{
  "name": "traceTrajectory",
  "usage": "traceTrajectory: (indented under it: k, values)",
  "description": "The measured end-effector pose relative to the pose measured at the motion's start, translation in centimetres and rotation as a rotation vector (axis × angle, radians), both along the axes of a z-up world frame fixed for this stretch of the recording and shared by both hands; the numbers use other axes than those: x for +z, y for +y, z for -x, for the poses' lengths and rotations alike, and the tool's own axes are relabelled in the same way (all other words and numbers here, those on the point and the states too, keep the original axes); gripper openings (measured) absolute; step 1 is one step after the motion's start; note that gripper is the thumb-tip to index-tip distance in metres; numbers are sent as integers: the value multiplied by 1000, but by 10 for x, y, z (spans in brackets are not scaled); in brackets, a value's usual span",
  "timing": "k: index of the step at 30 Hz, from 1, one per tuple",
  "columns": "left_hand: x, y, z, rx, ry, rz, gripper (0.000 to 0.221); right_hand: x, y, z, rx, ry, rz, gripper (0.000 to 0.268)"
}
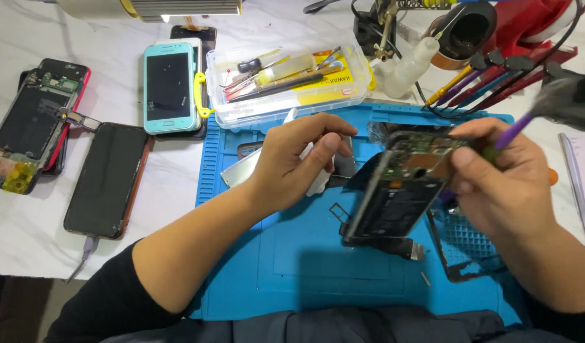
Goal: Cleaning and reassembling internal components of a mobile phone using a brush, cleaning liquid, and a screwdriver.
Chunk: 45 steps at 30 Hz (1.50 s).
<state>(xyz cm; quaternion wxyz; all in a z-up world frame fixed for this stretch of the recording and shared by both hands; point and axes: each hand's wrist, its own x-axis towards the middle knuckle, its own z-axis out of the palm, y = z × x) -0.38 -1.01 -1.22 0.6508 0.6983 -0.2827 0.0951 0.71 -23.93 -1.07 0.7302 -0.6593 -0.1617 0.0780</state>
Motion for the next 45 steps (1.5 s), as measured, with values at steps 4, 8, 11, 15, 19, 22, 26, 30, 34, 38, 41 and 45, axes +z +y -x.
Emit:
traceTrajectory:
  k: [4, 8, 11, 15, 19, 22, 26, 30, 34, 38, 41, 45]
  values:
    - [3, 4, -3, 200, -299, -195, 18, 6, -18, -10, -142, -36, -97, 20]
    - [14, 11, -4, 302, -650, -438, 11, 11, -20, -11, -199, -17, -216, 19]
    - [12, 13, -8, 204, -715, -518, 11, 13, -18, -11, -158, 4, -223, 16]
    - [6, 8, -2, 171, -712, -693, 14, 13, -12, -4, -13, -29, -230, 13]
    - [6, 5, 1, 137, -601, -825, 23, 11, -8, -3, -10, -29, -244, 15]
    - [4, 1, 7, 146, -519, -640, 26, 13, -4, 0, 96, -81, -309, 14]
    - [8, -5, 19, 64, -354, -383, 33, 9, -2, 1, 168, -124, -397, 12]
    - [3, -10, 21, -58, -330, -378, 36, 6, -1, 0, 179, -118, -366, 11]
    - [-8, -13, 22, -145, -331, -457, 19, 3, -1, 1, 134, -82, -352, 15]
    - [-3, -11, 23, -152, -76, -437, 40, 0, -4, 1, 71, -60, -355, 14]
    - [-7, -10, 24, -199, 17, -313, 70, 0, -4, 0, 98, -65, -389, 14]
    - [-15, -13, 20, -218, -55, -392, 46, 2, -2, 2, 109, -59, -379, 13]
